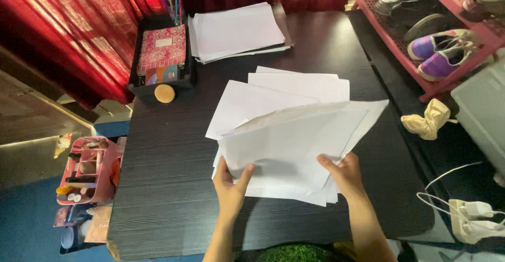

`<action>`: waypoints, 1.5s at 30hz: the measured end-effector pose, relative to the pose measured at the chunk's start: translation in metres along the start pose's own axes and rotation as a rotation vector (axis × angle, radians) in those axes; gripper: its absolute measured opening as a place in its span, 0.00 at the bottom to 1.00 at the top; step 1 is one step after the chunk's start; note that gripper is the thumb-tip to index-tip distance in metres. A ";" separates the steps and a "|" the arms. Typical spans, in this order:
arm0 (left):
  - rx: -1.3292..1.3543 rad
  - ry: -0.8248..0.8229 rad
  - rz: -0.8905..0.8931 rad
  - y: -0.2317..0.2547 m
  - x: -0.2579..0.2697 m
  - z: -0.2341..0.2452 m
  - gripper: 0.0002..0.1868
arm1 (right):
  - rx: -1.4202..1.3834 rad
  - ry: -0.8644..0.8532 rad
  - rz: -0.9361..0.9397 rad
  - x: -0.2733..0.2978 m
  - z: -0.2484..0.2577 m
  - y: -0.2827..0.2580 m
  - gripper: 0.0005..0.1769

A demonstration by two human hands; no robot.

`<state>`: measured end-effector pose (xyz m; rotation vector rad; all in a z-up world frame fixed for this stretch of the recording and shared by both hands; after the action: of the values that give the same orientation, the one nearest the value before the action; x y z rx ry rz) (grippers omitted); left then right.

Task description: The person sorts through a stack of white papers on a dark table, flipping through them and separating them into smaller piles. They then handle two patterned notebooks, placing them on the table and adjusting the paper stacks.

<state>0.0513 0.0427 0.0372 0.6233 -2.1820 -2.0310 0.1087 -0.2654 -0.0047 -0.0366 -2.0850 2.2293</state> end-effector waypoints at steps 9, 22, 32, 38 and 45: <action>0.098 -0.220 0.188 -0.052 0.014 -0.009 0.20 | 0.745 0.025 -0.171 0.003 0.028 0.029 0.18; -1.072 -0.006 0.421 -0.132 -0.165 0.043 0.32 | -0.084 0.391 0.054 0.019 0.100 0.027 0.19; -0.187 -0.046 -0.039 0.029 -0.117 0.033 0.09 | -0.188 -0.062 0.120 -0.044 0.075 -0.004 0.32; 0.006 -0.354 -0.180 0.119 -0.074 0.045 0.17 | -0.128 -0.294 0.127 -0.087 -0.014 -0.046 0.28; 0.356 -0.207 -0.265 0.110 -0.049 0.071 0.45 | -0.092 -0.151 0.157 -0.063 -0.069 -0.052 0.23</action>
<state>0.0467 0.1295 0.1468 0.8099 -2.7510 -1.9060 0.1792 -0.1981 0.0396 -0.0403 -2.3387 2.2869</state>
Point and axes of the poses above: each hand's wrist, its own x-axis away from the middle knuckle, its own z-axis out of the back of the hand, y = z × x, the point moved 4 cm from there along -x, towards the middle knuckle, and after that the axes turned 2 degrees about y, right-handed, at the moved point
